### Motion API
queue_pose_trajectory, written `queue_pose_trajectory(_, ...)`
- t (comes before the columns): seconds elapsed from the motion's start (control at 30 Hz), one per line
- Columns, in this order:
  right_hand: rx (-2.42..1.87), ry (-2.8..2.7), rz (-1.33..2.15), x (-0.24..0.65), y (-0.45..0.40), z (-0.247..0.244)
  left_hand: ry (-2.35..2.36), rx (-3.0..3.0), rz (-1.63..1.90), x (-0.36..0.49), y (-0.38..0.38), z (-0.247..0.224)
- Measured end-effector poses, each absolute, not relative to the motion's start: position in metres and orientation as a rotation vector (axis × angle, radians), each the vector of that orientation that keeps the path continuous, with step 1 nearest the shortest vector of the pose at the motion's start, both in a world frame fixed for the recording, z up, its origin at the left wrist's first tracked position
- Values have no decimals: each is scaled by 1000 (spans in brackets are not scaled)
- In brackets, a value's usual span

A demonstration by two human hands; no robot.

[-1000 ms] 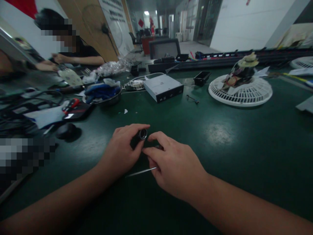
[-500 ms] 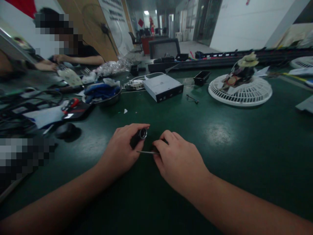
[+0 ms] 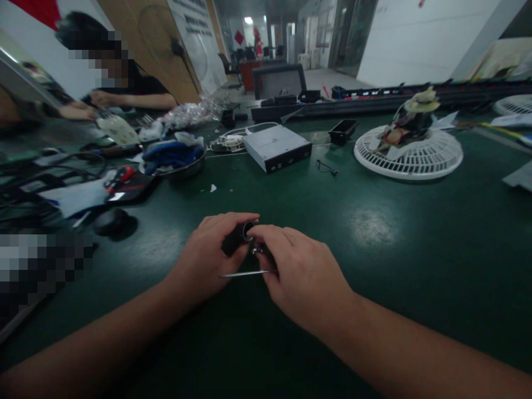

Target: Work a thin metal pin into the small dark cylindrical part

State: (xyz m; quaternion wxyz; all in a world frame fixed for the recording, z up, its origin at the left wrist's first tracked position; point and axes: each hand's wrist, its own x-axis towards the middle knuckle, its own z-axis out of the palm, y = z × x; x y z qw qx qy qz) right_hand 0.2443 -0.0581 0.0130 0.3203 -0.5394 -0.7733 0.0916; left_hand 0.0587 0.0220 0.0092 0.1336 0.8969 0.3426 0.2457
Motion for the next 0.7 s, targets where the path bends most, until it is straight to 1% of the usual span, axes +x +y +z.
queue_pose_trajectory(0.5, -1319, -1950, 301, 246, -56, 13, 750, 2668, 765, 61, 19, 11)
queue_pose_trajectory(0.7, -1379, -1953, 352, 246, -54, 14, 718, 2662, 751, 62, 18, 15)
